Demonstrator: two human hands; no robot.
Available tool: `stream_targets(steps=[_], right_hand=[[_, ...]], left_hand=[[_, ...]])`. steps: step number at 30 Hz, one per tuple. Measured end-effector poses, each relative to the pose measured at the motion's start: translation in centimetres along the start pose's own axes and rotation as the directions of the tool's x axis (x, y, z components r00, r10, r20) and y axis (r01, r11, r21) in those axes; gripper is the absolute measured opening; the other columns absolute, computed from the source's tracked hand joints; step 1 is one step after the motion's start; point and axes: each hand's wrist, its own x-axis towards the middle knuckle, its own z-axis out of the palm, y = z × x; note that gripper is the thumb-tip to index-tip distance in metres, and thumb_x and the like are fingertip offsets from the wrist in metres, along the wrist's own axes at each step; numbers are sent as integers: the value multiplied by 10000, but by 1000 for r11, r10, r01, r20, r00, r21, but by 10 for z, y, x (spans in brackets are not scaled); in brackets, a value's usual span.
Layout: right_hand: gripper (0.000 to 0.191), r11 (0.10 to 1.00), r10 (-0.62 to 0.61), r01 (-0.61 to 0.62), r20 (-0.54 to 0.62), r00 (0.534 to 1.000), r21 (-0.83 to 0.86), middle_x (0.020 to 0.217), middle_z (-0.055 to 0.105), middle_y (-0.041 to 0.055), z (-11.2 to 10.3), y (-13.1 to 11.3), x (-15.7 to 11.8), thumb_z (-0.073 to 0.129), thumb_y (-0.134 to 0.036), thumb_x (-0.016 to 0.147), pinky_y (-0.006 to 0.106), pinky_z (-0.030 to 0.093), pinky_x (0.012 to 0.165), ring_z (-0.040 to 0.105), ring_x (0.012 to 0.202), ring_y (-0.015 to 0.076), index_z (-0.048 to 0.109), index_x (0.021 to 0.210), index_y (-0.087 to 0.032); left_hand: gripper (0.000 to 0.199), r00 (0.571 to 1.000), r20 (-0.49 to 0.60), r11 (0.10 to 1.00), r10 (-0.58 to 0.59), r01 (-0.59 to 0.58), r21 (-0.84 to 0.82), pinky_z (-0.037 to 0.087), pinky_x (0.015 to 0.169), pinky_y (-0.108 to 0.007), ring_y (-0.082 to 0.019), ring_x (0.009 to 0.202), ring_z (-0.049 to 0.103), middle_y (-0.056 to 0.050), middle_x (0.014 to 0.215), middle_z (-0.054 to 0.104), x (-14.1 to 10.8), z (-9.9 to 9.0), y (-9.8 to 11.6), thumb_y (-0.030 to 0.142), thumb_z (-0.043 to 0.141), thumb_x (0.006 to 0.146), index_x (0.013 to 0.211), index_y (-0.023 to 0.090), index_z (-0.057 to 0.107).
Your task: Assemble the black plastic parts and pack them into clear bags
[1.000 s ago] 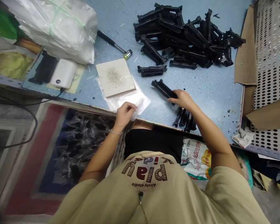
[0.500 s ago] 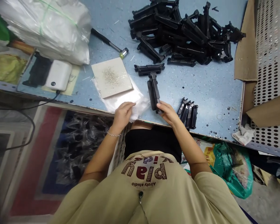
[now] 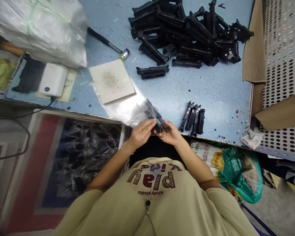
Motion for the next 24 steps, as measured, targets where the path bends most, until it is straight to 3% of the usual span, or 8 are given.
stream_targets(steps=[3,6,9,13,16,19,21,24], right_hand=[[325,987,-119,113,-38,992,-117,774,709,53,10,-3,6,624,-468,956,171,531,514,608,620,117,694,964,-150],[533,991,-92,95,47,995,-92,718,653,37,19,-5,4,622,-651,886,168,392,377,466,548,104,716,998,-138],[641,991,-112,115,58,992,-62,709,624,26,26,-7,5,659,-733,798,177,328,348,392,536,96,721,1010,-132],[536,954,-262,243,-92,961,-177,773,677,42,32,-1,13,738,-674,771,220,427,423,510,595,126,702,971,-177],[477,882,-405,332,-176,897,-335,757,676,30,33,7,16,808,-634,751,240,478,498,601,639,144,665,887,-200],[513,829,-458,341,-188,869,-443,734,648,-10,33,11,17,845,-608,742,235,463,504,613,605,133,624,973,-207],[661,787,-506,363,-187,842,-499,756,646,-44,34,11,17,860,-576,744,235,461,505,607,594,129,556,1225,-239],[962,692,-597,413,-147,789,-593,750,616,-87,37,10,16,859,-505,777,231,464,519,565,588,123,305,1543,-325]], left_hand=[[572,994,-24,994,-109,110,13,618,1025,-364,-206,1210,689,-119,1296,689,-4,-9,-2,6,498,979,1508,225,507],[481,972,-55,971,-230,233,50,623,966,-357,-216,1191,684,-129,1259,663,-9,-14,-11,39,493,983,1428,218,521],[441,957,-60,959,-284,283,-32,634,848,-313,-206,1128,697,-132,1235,655,-14,-11,-16,54,507,972,1383,213,478],[439,945,43,946,-325,323,36,627,932,-368,-240,1245,663,-148,1453,573,-11,-10,-18,13,470,942,1320,226,533],[652,915,132,914,-381,352,203,607,1021,-454,-310,1376,593,-179,1640,425,-5,-11,-22,-24,419,913,1520,213,438],[831,933,164,931,-320,278,237,624,990,-477,-334,1378,592,-199,1696,349,0,-8,-19,-30,392,914,1679,208,169],[874,953,209,968,-217,182,172,624,1003,-464,-325,1410,570,-187,1713,322,2,-3,-12,-21,384,928,1699,223,53],[883,963,250,995,-102,93,45,556,1139,-459,-300,1533,441,-163,1716,327,-2,2,-5,-15,373,936,1702,235,10]])
